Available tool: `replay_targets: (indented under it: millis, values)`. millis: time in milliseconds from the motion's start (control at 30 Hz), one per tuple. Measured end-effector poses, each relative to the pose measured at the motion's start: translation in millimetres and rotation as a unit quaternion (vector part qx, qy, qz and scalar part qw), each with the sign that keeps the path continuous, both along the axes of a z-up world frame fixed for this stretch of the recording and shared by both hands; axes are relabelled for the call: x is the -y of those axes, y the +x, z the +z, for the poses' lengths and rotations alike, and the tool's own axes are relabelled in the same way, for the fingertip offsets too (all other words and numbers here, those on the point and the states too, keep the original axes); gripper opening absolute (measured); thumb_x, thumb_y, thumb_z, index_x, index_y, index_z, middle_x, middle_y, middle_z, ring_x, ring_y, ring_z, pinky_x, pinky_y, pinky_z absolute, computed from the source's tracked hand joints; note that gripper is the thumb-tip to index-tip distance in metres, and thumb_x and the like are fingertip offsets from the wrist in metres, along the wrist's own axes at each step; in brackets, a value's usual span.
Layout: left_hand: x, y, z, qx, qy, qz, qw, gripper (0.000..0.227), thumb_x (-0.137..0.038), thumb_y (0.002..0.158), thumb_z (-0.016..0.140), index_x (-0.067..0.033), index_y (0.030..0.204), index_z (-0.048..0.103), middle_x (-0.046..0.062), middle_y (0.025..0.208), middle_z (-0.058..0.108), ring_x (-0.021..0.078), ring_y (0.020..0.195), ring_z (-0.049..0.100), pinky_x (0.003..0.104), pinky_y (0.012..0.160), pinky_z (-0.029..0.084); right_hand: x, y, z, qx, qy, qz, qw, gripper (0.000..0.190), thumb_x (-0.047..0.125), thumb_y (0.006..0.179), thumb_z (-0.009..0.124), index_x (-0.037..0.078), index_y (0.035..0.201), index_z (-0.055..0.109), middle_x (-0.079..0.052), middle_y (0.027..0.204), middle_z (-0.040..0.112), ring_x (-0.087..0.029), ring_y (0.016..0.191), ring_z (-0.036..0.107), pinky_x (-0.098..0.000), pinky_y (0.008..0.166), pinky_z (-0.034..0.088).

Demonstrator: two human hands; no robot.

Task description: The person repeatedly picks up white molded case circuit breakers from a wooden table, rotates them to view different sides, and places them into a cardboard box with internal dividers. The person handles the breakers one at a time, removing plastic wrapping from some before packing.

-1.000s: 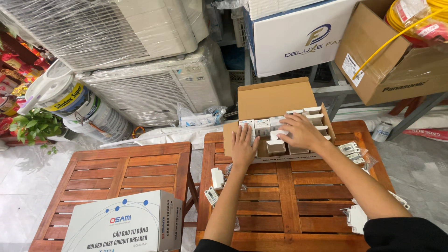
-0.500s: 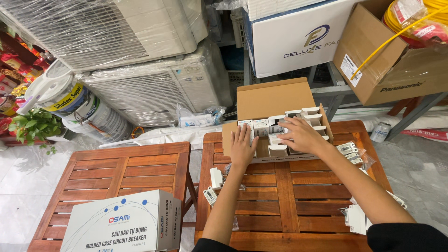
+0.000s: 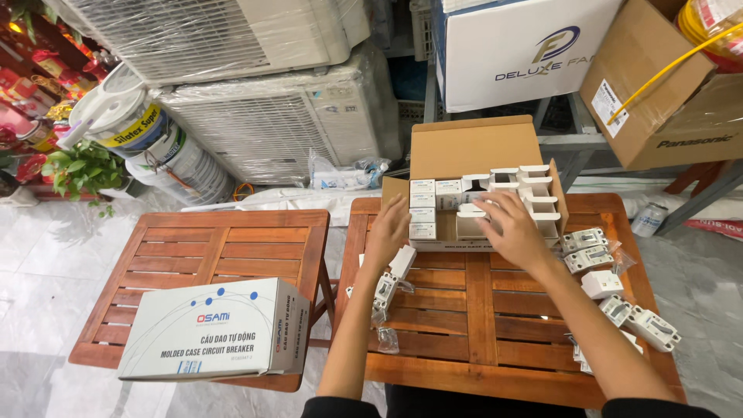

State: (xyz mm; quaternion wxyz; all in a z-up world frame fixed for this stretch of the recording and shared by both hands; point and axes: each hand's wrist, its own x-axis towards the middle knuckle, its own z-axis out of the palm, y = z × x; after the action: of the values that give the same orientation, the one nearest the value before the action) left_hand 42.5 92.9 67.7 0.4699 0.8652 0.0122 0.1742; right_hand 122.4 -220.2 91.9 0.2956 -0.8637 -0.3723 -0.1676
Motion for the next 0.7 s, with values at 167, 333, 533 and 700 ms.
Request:
replay_targets:
  millis: [167, 333, 533, 700]
  values:
    - [-9, -113, 37, -0.005, -0.042, 0.070, 0.997, 0.041, -0.025, 0.114, 0.071, -0.0127, 0.153, 0.074, 0.015, 0.140, 0.079, 0.0383, 0.137, 0.073, 0.054, 0.121, 0.054, -36, -69, -46, -0.040, 0.075, 0.043, 0.995, 0.028, 0.025, 0.109, 0.075, 0.021, 0.135, 0.082, 0.001, 0.129, 0.077, -0.023, 0.131, 0.068, -0.0428, 0.116, 0.055]
    - [6, -205, 22, -0.047, -0.073, 0.146, 0.985, 0.040, -0.022, 0.110, 0.077, -0.0065, 0.146, 0.076, 0.019, 0.129, 0.084, 0.0398, 0.126, 0.079, 0.054, 0.114, 0.059, -83, -131, -70, -0.128, 0.067, 0.081, 0.986, 0.017, 0.023, 0.107, 0.076, 0.018, 0.122, 0.083, 0.000, 0.111, 0.079, -0.024, 0.113, 0.075, -0.0403, 0.101, 0.062]
    - [36, -272, -12, -0.097, -0.090, 0.171, 0.976, 0.031, -0.025, 0.109, 0.069, -0.0114, 0.135, 0.079, 0.005, 0.123, 0.086, 0.0200, 0.106, 0.083, 0.036, 0.090, 0.066, -162, -166, -93, -0.192, 0.008, 0.096, 0.977, 0.028, 0.032, 0.105, 0.080, 0.010, 0.123, 0.080, -0.001, 0.099, 0.081, -0.015, 0.076, 0.073, -0.0304, 0.069, 0.062]
    - [51, -298, -28, -0.084, -0.065, 0.146, 0.984, 0.036, -0.031, 0.111, 0.068, -0.0088, 0.138, 0.078, 0.006, 0.131, 0.083, 0.0218, 0.119, 0.078, 0.039, 0.105, 0.060, -190, -164, -125, -0.089, -0.036, 0.070, 0.993, 0.019, 0.024, 0.112, 0.072, 0.006, 0.114, 0.076, -0.009, 0.111, 0.073, -0.024, 0.085, 0.077, -0.0359, 0.068, 0.070]
